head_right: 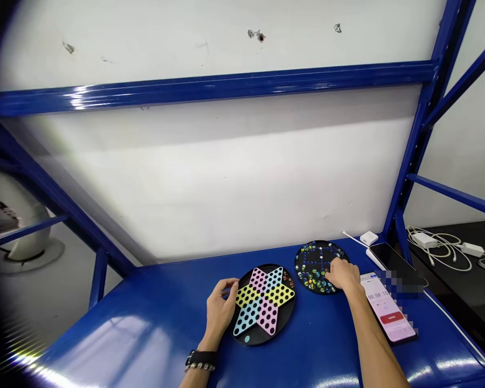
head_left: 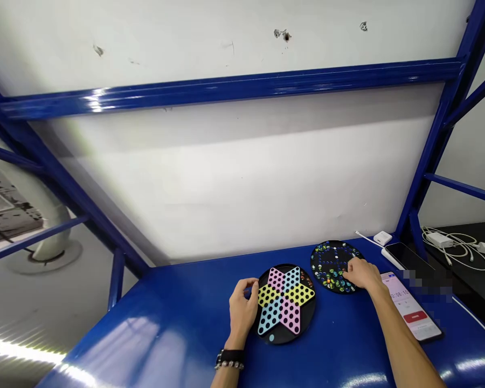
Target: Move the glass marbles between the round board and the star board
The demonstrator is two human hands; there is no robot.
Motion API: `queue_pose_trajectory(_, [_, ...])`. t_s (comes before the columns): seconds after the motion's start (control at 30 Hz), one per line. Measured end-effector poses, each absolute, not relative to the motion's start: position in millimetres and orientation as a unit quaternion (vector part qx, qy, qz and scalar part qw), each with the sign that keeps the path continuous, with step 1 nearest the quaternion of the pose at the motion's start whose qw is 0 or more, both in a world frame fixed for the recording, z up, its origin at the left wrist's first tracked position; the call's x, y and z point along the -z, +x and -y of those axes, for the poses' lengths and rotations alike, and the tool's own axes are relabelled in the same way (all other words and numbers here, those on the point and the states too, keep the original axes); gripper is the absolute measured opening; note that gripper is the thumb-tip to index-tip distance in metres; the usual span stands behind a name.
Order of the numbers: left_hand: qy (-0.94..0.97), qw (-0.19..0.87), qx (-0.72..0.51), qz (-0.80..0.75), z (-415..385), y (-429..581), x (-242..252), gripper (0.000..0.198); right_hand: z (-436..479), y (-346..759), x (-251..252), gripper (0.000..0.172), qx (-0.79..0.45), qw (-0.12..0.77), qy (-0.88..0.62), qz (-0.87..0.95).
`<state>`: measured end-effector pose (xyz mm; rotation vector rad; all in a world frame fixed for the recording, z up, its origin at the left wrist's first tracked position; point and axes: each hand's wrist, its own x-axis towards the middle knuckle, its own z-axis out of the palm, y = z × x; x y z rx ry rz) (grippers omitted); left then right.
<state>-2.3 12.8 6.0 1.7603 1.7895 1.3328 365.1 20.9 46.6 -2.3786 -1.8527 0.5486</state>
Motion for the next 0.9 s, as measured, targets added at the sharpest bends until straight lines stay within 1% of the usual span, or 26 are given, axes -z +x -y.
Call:
queue_pose_trajectory(0.13, [0.612, 0.147, -0.464, -0.623, -12, -2, -8, 0.033, -25, 365, -39, 0.012, -0.183, 0.064, -0.774, 0.603])
queue_pose_trajectory(0.2, [0.612, 0.150, -0.464, -0.623, -12, -1, -8, 0.033, -27, 370, -35, 0.016, -0.185, 0.075, -0.780, 0.593])
queue_pose_trajectory(0.33, [0.613, 0.151, -0.464, -0.621, -12, 0, -8, 0.032, -31, 374, -28, 0.031, -0.171, 0.108, -0.771, 0.604])
queue_pose_trajectory(0.43, [0.614, 0.150, -0.467, -0.619, -12, 0, -8, 0.032, -33, 365, -24, 0.036, -0.161, 0.139, -0.733, 0.646])
queue_pose_trajectory(0.5, [0.614, 0.152, -0.467, -0.618, -13, 0, -7, 0.031, -36, 354, -22, 0.035, -0.158, 0.153, -0.710, 0.669])
queue_pose_trajectory(0.57, [0.615, 0.153, -0.465, -0.618, -13, -1, -6, 0.032, -40, 344, -19, 0.030, -0.151, 0.156, -0.700, 0.680])
queue_pose_trajectory(0.77, [0.613, 0.149, -0.469, -0.618, -13, -1, -5, 0.031, -48, 337, -16, 0.014, -0.126, 0.108, -0.722, 0.671])
queue_pose_trajectory(0.83, [0.614, 0.147, -0.471, -0.616, -13, -1, -7, 0.032, -48, 340, -16, 0.014, -0.120, 0.112, -0.728, 0.665])
queue_pose_trajectory(0.9, [0.614, 0.146, -0.472, -0.615, -12, 0, -8, 0.032, -49, 344, -15, 0.018, -0.109, 0.130, -0.742, 0.649])
